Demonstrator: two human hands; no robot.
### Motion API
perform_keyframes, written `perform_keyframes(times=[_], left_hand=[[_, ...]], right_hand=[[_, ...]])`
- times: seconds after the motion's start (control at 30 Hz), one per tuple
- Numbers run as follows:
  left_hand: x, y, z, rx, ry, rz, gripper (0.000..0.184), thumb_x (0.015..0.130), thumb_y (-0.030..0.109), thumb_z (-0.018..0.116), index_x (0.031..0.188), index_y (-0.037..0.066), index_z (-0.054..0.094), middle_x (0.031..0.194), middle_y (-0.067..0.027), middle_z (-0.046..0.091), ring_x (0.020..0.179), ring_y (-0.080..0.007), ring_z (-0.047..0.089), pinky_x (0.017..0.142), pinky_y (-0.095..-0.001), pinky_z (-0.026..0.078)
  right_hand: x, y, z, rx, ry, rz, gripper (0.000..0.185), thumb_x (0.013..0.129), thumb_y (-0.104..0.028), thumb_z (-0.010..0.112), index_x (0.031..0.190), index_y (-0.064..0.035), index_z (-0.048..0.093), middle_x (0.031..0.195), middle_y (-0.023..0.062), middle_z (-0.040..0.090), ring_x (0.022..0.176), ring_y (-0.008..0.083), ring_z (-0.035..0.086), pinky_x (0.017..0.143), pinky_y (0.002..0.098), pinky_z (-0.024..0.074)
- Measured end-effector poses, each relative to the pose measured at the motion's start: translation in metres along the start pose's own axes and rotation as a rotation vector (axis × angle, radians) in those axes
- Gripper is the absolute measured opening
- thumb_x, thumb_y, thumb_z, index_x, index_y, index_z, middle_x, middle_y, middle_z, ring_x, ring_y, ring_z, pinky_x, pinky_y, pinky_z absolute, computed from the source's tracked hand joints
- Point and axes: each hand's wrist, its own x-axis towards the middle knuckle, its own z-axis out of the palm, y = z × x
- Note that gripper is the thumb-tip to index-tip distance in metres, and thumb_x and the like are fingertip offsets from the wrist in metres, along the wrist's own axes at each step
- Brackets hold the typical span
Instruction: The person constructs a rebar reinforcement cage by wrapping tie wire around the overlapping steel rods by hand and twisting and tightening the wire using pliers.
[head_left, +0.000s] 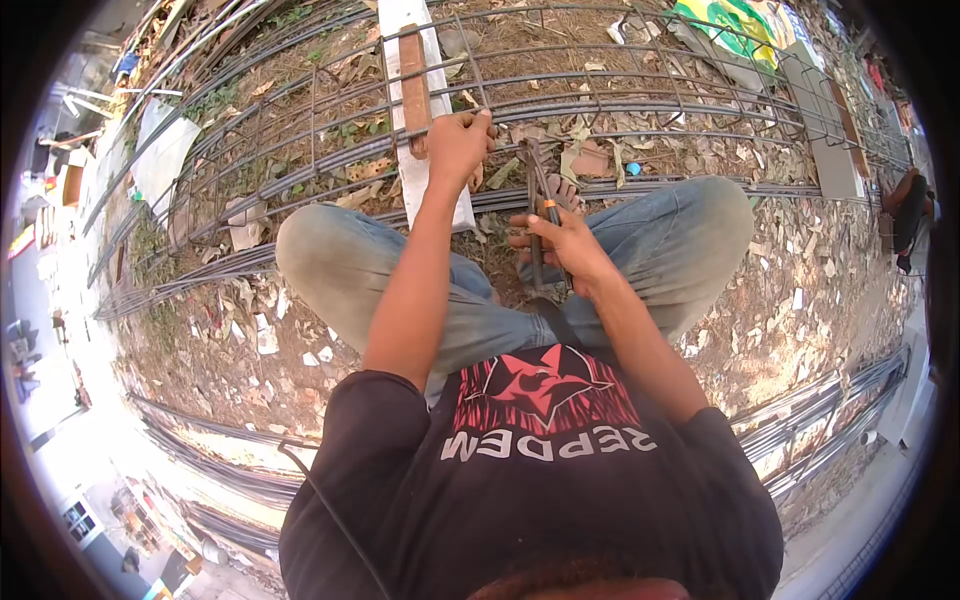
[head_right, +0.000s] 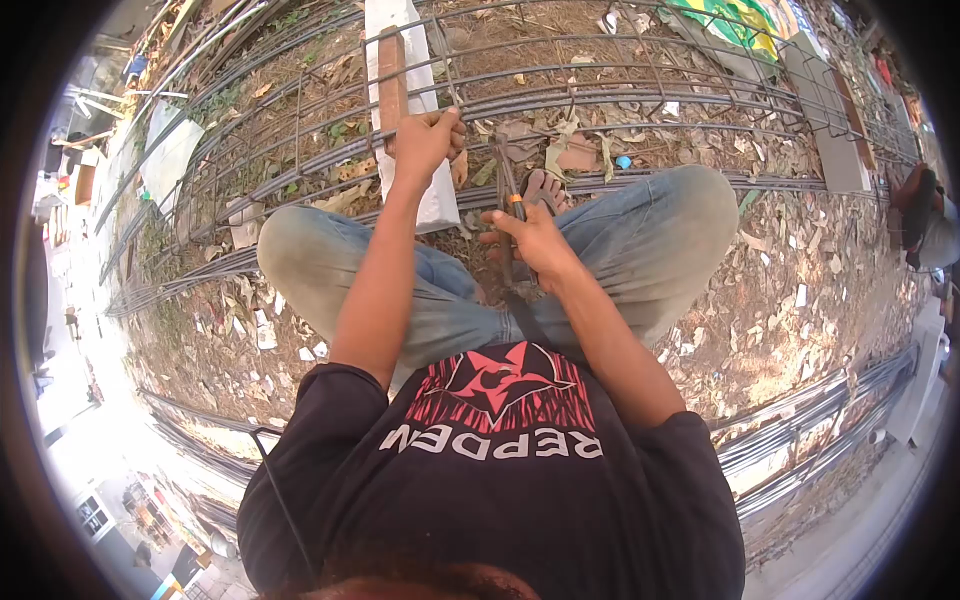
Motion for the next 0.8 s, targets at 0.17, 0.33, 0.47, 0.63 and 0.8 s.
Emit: perform_keyframes(times=[0.17, 0.33, 0.47, 0.63, 0.8], left_hand=[[-0.018, 0.035, -0.036, 0.236, -0.013, -0.114, 0.062, 0.103, 0.051, 0.056, 0.094, -0.006, 0.076, 0.071, -0.0117, 0.073, 0.059, -0.0159, 0.068, 0.054, -0.0303, 0.051], [-0.025, 0.024, -0.054, 0.172, -0.021, -0.174, 0.061, 0.104, 0.051, 0.055, 0.100, -0.006, 0.076, 0.081, -0.0138, 0.076, 0.065, -0.0182, 0.072, 0.058, -0.0303, 0.054], [-0.028, 0.015, -0.044, 0.122, -0.129, -0.192, 0.059, 0.104, 0.049, 0.058, 0.103, -0.008, 0.077, 0.086, -0.0158, 0.077, 0.073, -0.0201, 0.074, 0.063, -0.0335, 0.057], [-0.028, 0.008, -0.037, 0.115, -0.186, -0.148, 0.051, 0.100, 0.040, 0.066, 0.097, -0.009, 0.077, 0.084, -0.0157, 0.077, 0.074, -0.0208, 0.074, 0.066, -0.0354, 0.057], [-0.034, 0.020, -0.039, 0.128, -0.179, -0.148, 0.042, 0.096, 0.034, 0.070, 0.092, -0.008, 0.077, 0.080, -0.0143, 0.076, 0.070, -0.0193, 0.072, 0.065, -0.0349, 0.056]], right_hand=[[0.014, -0.005, 0.015, 0.096, -0.169, 0.103, 0.041, 0.107, -0.021, 0.057, 0.142, -0.0016, 0.049, 0.134, 0.0154, 0.064, 0.116, 0.0291, 0.068, 0.092, 0.0461, 0.0605], [0.028, -0.029, 0.024, 0.294, -0.322, 0.132, 0.044, 0.107, -0.023, 0.055, 0.145, -0.0024, 0.048, 0.135, 0.0164, 0.063, 0.118, 0.0331, 0.067, 0.096, 0.0517, 0.0585], [0.027, -0.030, 0.027, 0.385, -0.369, 0.116, 0.040, 0.108, -0.024, 0.055, 0.138, 0.0016, 0.049, 0.133, 0.0195, 0.060, 0.118, 0.0367, 0.066, 0.093, 0.0538, 0.0607], [0.022, -0.032, 0.037, 0.480, -0.438, 0.078, 0.047, 0.110, -0.032, 0.047, 0.144, 0.0006, 0.045, 0.138, 0.0210, 0.057, 0.127, 0.0396, 0.060, 0.103, 0.0586, 0.0540], [0.027, -0.031, 0.039, 0.544, -0.484, 0.066, 0.051, 0.111, -0.037, 0.043, 0.147, -0.0003, 0.042, 0.141, 0.0220, 0.055, 0.131, 0.0401, 0.058, 0.105, 0.0588, 0.0517]])
